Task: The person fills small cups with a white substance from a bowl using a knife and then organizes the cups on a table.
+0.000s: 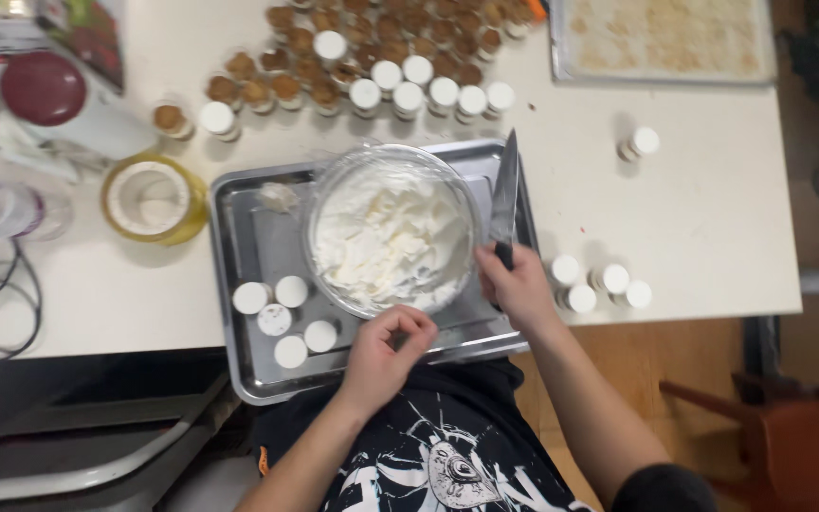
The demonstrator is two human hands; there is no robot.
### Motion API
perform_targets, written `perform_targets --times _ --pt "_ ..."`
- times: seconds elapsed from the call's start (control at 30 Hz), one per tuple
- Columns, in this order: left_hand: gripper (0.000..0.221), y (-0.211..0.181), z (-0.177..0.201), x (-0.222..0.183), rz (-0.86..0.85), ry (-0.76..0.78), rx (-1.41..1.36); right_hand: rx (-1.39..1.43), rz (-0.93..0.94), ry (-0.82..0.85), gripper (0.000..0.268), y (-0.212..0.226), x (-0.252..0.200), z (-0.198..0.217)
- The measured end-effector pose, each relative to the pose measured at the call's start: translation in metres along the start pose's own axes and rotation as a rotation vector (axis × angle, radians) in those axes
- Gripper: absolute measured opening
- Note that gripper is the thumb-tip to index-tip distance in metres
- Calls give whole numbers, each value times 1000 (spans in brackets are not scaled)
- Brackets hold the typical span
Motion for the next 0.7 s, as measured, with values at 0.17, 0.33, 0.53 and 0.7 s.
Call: perform_targets --times 0.17,0.33,0.53,0.7 --pt "22 -72 110 54 -176 -391 412 30 -145 -24 30 -33 -45 -23" --pt "20 -135 189 174 -312 -604 610 126 -163 45 25 -52 -83 -49" --pt "22 -117 211 265 -250 -704 1082 88 -215 4 26 -57 -100 -33" --pt "17 -109 214 283 -270 -720 1213 127 -239 -61 28 -61 -107 -20"
Point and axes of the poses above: each hand's wrist, its own x-axis towards the middle knuckle, its own z-axis out of the back of the hand, y = z × x, the point moved 10 cm from there along x, towards the middle knuckle, and after that the axes turned 14 degrees about z, right-handed, at the moved point
